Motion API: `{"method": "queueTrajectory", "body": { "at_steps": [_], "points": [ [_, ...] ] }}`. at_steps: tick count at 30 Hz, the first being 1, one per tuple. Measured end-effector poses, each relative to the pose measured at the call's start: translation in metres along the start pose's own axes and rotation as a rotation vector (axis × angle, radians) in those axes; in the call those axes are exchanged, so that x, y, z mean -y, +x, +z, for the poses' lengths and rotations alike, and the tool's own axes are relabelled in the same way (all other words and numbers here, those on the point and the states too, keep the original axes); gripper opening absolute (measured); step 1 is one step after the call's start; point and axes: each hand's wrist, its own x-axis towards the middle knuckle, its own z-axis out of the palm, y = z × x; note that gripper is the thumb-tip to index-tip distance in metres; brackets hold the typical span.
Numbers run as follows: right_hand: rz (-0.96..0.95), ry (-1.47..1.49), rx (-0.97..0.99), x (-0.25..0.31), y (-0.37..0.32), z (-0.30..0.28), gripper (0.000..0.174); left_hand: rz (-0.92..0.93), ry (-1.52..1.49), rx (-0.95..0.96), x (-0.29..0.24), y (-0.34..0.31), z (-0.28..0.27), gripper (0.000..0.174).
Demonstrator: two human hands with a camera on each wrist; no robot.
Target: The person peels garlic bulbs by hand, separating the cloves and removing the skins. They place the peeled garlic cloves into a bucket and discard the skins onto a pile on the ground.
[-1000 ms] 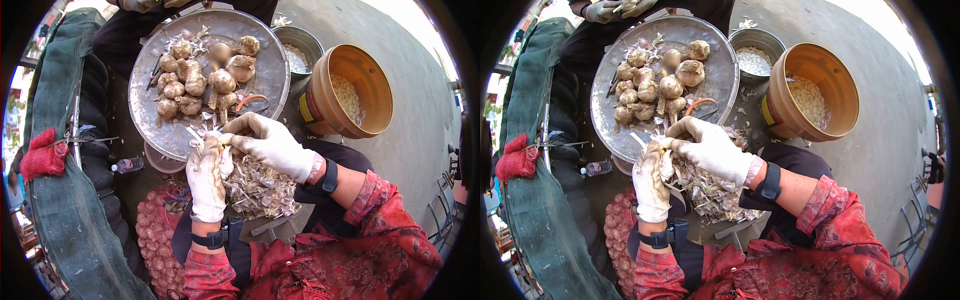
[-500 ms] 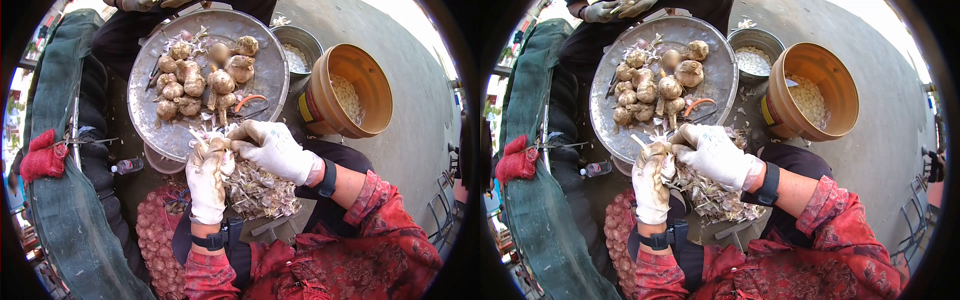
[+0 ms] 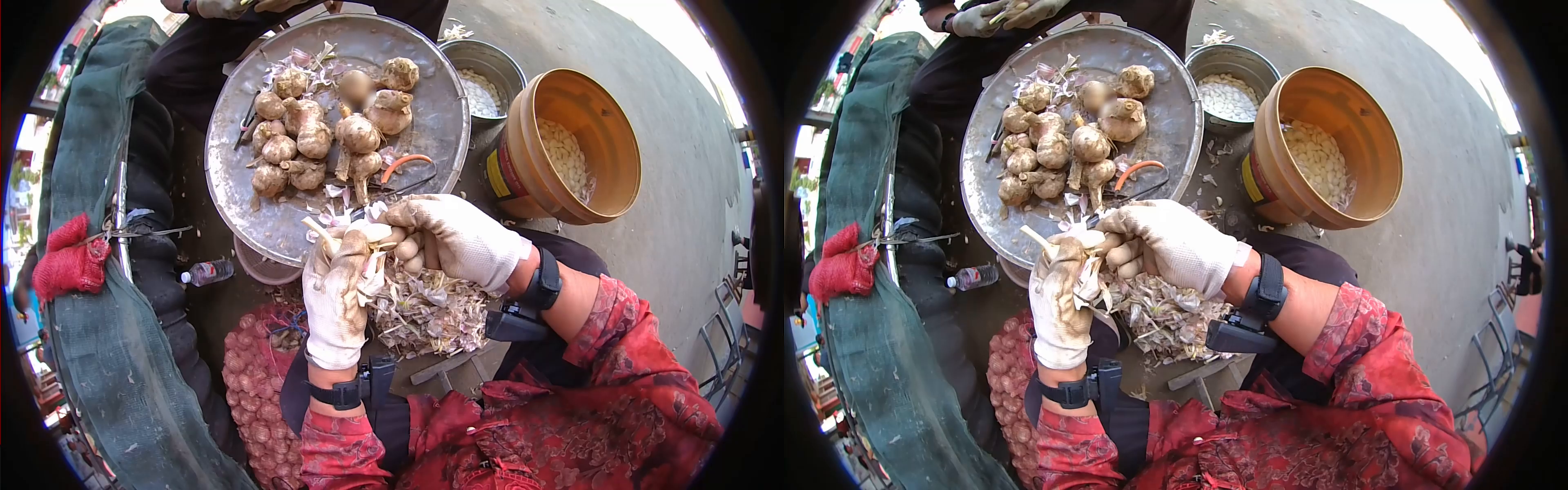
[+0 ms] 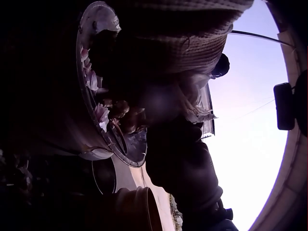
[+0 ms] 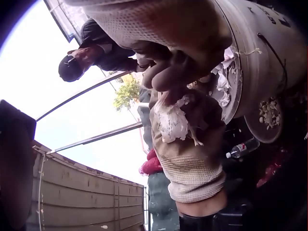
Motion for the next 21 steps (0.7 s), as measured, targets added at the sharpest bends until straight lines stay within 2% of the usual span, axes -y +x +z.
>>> {"method": "queueTrajectory", "body": {
  "at_steps": [2, 4, 6, 8, 9, 12, 14, 17, 18, 20, 21],
  "points": [
    [0.023, 0.066, -0.01, -0.001, 0.005, -0.005, 0.026, 0.037, -0.108, -0.018, 0.013, 0.004, -0.004, 0.019],
    [-0.076, -0.356, -0.12, 0.006, -0.003, -0.002, 0.029, 0.07, -0.127, 0.001, 0.024, 0.01, -0.012, 0.018],
    [-0.089, -0.35, -0.053, 0.006, -0.005, 0.001, 0.034, 0.104, -0.145, 0.016, 0.025, 0.011, -0.012, 0.018],
    [-0.167, -0.509, -0.135, 0.001, -0.001, 0.01, 0.034, 0.121, -0.04, -0.08, 0.023, 0.01, -0.003, 0.019],
    [-0.187, -0.625, -0.067, -0.001, -0.001, 0.01, 0.028, 0.141, -0.057, -0.03, 0.025, 0.01, -0.007, 0.018],
    [-0.225, -0.682, -0.015, -0.001, -0.003, 0.011, 0.028, 0.15, -0.054, -0.038, 0.026, 0.006, -0.008, 0.018],
    [-0.18, -0.593, 0.019, -0.001, 0.0, 0.008, 0.028, 0.15, -0.012, -0.052, 0.022, 0.006, -0.011, 0.019],
    [-0.151, -0.421, 0.033, 0.004, 0.003, 0.003, 0.022, 0.171, -0.108, -0.073, 0.022, 0.004, -0.018, 0.019],
    [-0.156, -0.343, 0.046, 0.006, 0.005, 0.0, 0.02, 0.171, -0.108, -0.075, 0.021, 0.004, -0.019, 0.019],
    [-0.196, 0.002, 0.059, 0.002, 0.006, 0.004, 0.018, 0.124, -0.095, -0.087, 0.021, 0.005, -0.017, 0.018],
    [-0.194, 0.001, 0.059, 0.002, 0.007, 0.003, 0.018, 0.128, -0.106, -0.095, 0.02, 0.004, -0.015, 0.018]
  ]
}}
